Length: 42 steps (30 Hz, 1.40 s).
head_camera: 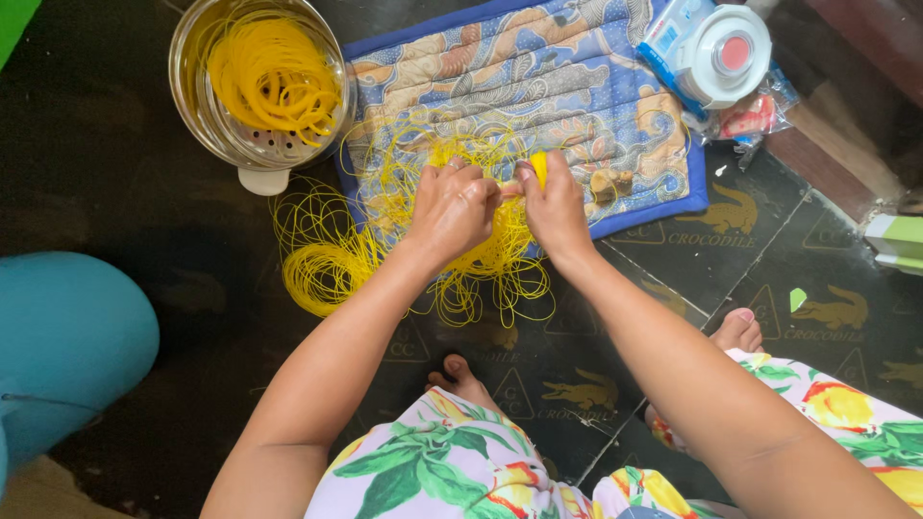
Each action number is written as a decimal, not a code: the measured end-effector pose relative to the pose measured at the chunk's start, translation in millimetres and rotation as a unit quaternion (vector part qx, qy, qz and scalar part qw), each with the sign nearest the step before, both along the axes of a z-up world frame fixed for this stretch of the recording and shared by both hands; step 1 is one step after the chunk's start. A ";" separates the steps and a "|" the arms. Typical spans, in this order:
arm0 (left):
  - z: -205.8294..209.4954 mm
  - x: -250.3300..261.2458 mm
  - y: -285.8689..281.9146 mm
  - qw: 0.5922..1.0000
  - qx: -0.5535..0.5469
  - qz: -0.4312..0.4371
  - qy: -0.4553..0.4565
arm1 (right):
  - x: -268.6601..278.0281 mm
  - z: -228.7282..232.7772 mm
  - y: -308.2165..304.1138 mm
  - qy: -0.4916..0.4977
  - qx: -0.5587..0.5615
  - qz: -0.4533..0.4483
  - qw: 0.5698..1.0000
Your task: The person sits on the floor and coils a long strand of yellow yarn into a circular bundle by hand. They repeatedly wrap the yarn around their fingers and a growing coil, then place the finished bundle into a metal colander.
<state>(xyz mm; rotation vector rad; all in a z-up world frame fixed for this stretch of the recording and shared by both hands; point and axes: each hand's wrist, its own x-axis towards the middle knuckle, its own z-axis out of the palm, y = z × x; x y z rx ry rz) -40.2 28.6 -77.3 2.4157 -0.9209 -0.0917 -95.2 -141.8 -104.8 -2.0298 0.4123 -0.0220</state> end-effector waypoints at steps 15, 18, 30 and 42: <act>20.2 23.4 32.7 0.986 -0.032 -0.079 0.145 | 6.0 -0.7 -30.6 0.064 0.251 0.075 0.963; 22.7 23.3 37.8 0.987 -0.021 -0.061 0.144 | 3.4 0.5 -31.5 0.066 0.230 0.118 0.964; 32.3 22.8 33.1 0.989 -0.044 -0.071 0.122 | -0.5 14.0 -36.7 0.108 0.232 0.191 0.948; 35.7 20.0 27.0 0.987 -0.066 -0.080 0.123 | 3.6 14.7 -47.6 0.167 0.269 0.223 0.922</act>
